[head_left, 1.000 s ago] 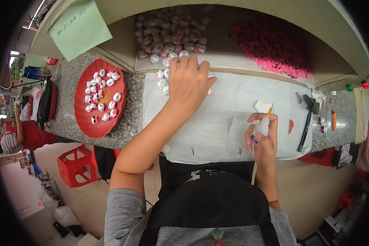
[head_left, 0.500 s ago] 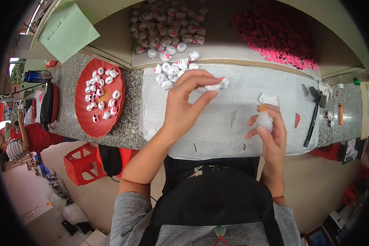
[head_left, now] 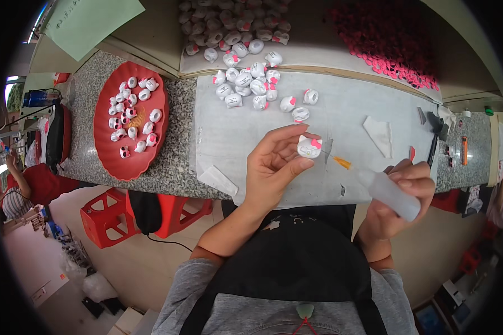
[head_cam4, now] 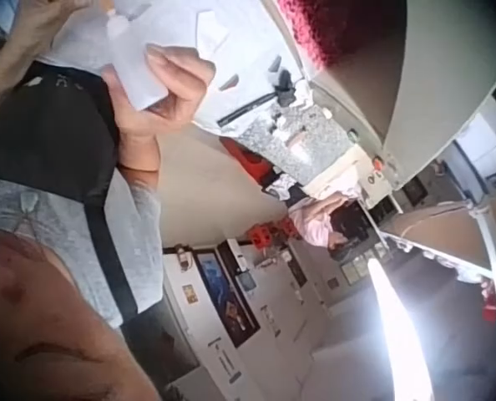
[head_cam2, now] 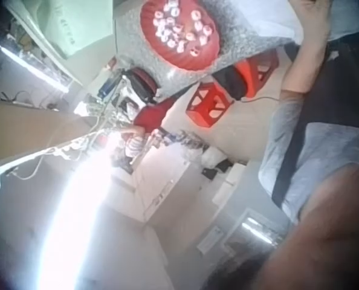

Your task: Applying a red liquid substance to small white toy heads at a factory workbench.

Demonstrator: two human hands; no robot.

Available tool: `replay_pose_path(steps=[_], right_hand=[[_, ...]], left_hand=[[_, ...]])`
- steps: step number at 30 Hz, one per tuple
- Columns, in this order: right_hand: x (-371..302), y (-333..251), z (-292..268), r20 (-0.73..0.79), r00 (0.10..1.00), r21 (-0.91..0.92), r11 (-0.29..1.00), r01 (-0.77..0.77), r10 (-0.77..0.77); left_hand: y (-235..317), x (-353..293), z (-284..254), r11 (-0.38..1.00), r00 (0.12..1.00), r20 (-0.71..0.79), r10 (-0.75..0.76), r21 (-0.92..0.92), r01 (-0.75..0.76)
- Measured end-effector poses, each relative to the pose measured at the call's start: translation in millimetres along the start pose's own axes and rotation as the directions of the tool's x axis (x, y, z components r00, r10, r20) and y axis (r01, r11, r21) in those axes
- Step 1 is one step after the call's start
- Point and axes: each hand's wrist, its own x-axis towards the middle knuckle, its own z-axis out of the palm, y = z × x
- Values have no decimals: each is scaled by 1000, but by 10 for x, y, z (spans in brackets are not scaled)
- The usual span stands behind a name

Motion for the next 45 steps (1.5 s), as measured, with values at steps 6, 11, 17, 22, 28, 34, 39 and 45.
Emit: replay_pose_path(steps=[6, 11, 17, 22, 28, 34, 39, 45], right_hand=[[-65, -60, 69, 174, 979, -145, 980, 133, -107], [-75, -72, 95, 182, 978, -184, 974, 134, -100], [-88, -47, 82, 205, 973, -198, 970, 144, -103], [-74, -86, 66, 228, 970, -198, 972, 130, -83], [-79, -55, 62, 208, 972, -188, 971, 146, -106], [-84, -43, 62, 224, 969, -168, 975, 148, -108], [-89, -49, 62, 244, 965, -176, 974, 141, -96], [-84, -37, 76, 239, 964, -180, 971, 158, -112]], left_hand=[[3, -21, -31, 1000, 1000, -16, -1, -18, 0], [15, -24, -36, 1000, 1000, -9, 3, -23, -4], [-18, -18, -43, 1000, 1000, 9, 7, -14, -7], [7, -27, -38, 1000, 1000, -12, -11, -11, 10], [-1, -28, -25, 1000, 1000, -7, -7, -20, 7], [0, -34, -20, 998, 998, -8, -67, -20, 67], [-14, -33, -21, 998, 998, -4, -55, -15, 55], [-45, -31, -50, 995, 999, 28, 40, 90, -42]])
